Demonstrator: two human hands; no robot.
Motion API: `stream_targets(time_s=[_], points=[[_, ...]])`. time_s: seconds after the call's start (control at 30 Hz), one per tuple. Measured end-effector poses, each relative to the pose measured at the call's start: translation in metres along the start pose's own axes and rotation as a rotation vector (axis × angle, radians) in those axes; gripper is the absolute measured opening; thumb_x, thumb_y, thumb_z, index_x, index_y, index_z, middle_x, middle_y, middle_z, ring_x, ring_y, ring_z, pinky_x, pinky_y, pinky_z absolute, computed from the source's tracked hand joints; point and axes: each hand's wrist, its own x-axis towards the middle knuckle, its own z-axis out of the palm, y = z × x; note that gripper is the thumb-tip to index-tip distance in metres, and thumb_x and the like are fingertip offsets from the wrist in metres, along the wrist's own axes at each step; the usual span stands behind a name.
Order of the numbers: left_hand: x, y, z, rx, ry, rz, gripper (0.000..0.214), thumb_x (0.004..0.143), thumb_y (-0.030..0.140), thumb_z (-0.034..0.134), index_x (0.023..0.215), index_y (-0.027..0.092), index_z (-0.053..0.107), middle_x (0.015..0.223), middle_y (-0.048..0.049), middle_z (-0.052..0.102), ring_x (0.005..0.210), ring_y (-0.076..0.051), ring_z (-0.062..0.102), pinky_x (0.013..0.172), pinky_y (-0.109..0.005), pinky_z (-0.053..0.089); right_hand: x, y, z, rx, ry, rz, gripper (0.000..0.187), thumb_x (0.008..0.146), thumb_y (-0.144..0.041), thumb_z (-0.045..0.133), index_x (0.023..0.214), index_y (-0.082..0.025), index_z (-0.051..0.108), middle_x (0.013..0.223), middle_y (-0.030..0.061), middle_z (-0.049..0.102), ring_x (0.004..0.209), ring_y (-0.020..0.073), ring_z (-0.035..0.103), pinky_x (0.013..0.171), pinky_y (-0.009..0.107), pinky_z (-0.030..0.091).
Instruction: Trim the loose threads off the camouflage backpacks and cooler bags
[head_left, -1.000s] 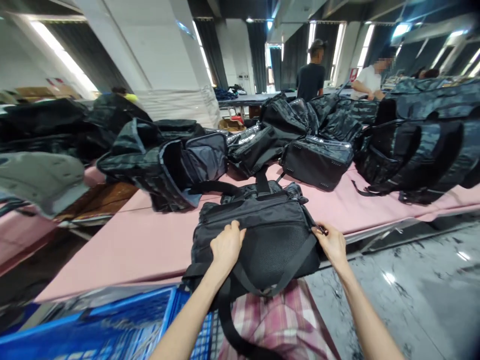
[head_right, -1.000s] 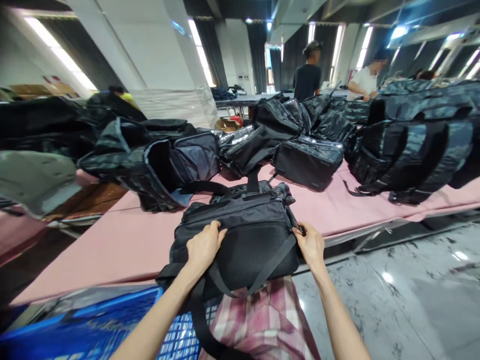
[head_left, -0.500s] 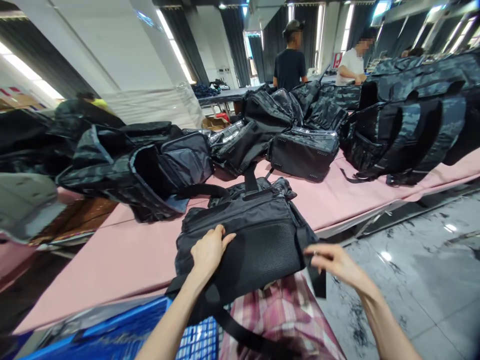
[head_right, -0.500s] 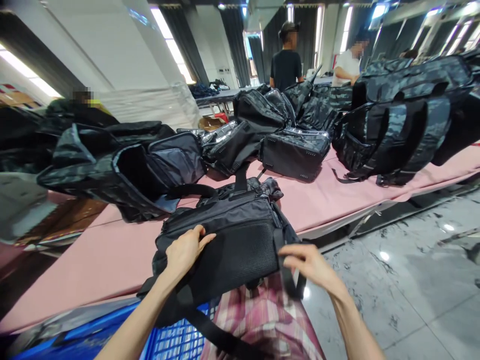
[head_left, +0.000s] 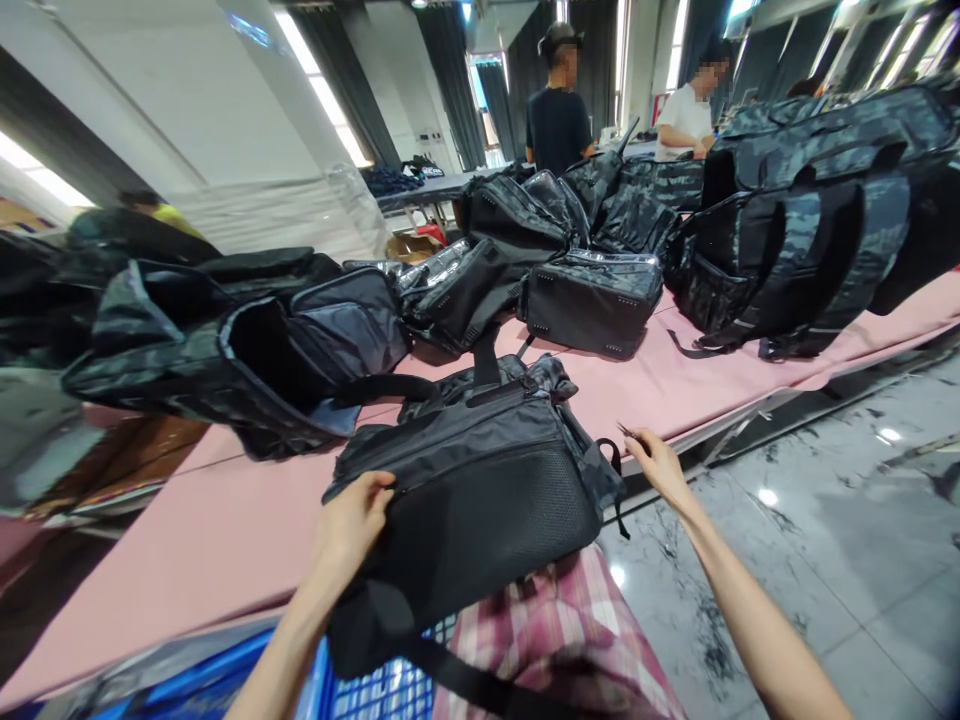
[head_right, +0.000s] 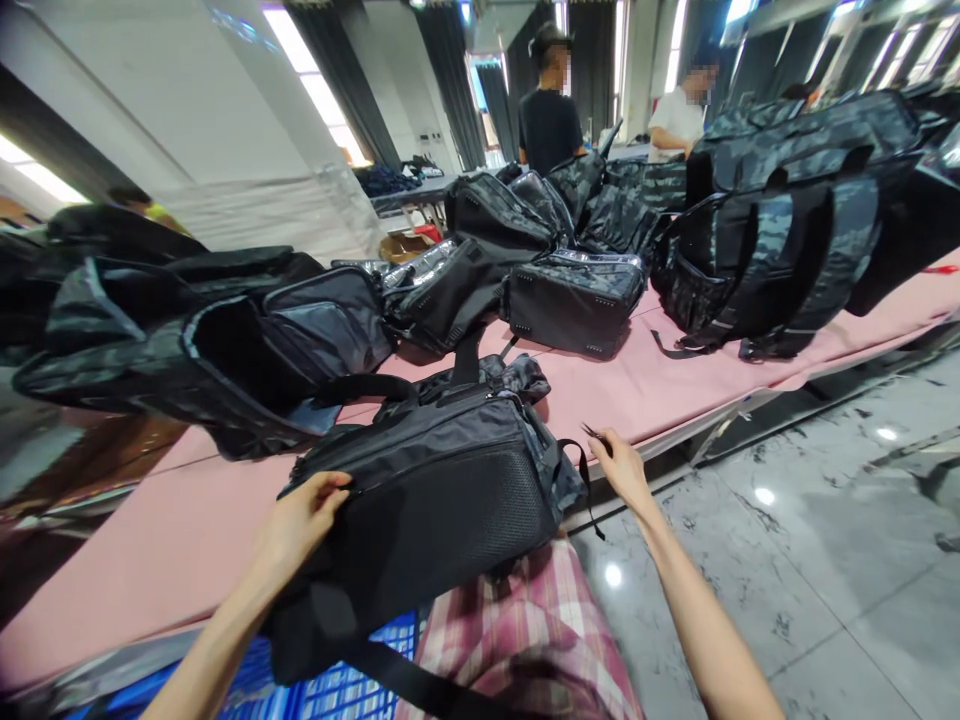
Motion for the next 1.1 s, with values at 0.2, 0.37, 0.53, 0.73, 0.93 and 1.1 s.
stream_targets(time_s=[0.2,0.37,0.53,0.73,0.93,1.1], points=[[-0.005,-0.004,0.0,-0.022,0.084,-0.056,0.025,0.082,0.028,0.04,0.096,0.021,0.06,0.088,-0.0042,0.067,0.076,-0.02,0.061,0.063,-0.026,0.042,0.015,-0.013,0.01,0.057,-0.195,-0.204,0.024,0.074,-0.035,0.061,0.094,-0.023,0.068,0.086,0.0036,0.067,0.08,0.0184,0.058,0.075,0.03,0.043],[-0.007,0.009,-0.001,0.003,0.051,-0.133,0.025,0.084,0.028,0.039,0.096,0.021,0.06,0.087,-0.0049,0.067,0.08,-0.022,0.061,0.07,-0.03,0.042,0.026,-0.006,0.0,0.147,-0.178,-0.216,0.027,0.076,-0.031,0.057,0.099,-0.021,0.067,0.09,0.0059,0.067,0.081,0.0186,0.058,0.073,0.031,0.044],[-0.006,0.013,-0.003,0.005,0.029,-0.174,0.027,0.086,0.029,0.037,0.097,0.022,0.06,0.087,-0.0044,0.067,0.08,-0.023,0.061,0.081,-0.037,0.039,0.03,-0.008,0.0,0.115,-0.227,-0.271,0.023,0.073,-0.03,0.064,0.093,-0.02,0.07,0.089,0.0057,0.069,0.079,0.0185,0.057,0.074,0.031,0.043],[-0.005,0.01,-0.001,-0.021,0.04,-0.162,0.027,0.085,0.029,0.037,0.095,0.022,0.061,0.086,-0.0052,0.068,0.08,-0.022,0.061,0.076,-0.034,0.04,0.029,-0.018,0.008,0.062,-0.257,-0.333,0.017,0.077,-0.03,0.061,0.088,-0.021,0.07,0.085,0.0042,0.07,0.075,0.0176,0.056,0.074,0.031,0.042],[-0.004,0.006,0.002,-0.067,0.046,-0.159,0.026,0.084,0.029,0.038,0.094,0.022,0.061,0.089,-0.0041,0.068,0.086,-0.023,0.061,0.083,-0.036,0.039,0.025,-0.02,0.004,0.088,-0.232,-0.253,0.02,0.078,-0.031,0.057,0.091,-0.021,0.069,0.086,0.005,0.068,0.08,0.0185,0.056,0.072,0.03,0.042],[-0.008,0.008,-0.003,-0.088,0.057,-0.164,0.024,0.084,0.028,0.038,0.094,0.021,0.06,0.089,-0.0036,0.068,0.086,-0.023,0.061,0.085,-0.037,0.038,0.023,-0.024,0.003,0.083,-0.206,-0.186,0.02,0.074,-0.032,0.06,0.088,-0.021,0.07,0.086,0.0051,0.068,0.082,0.0196,0.057,0.076,0.031,0.042]])
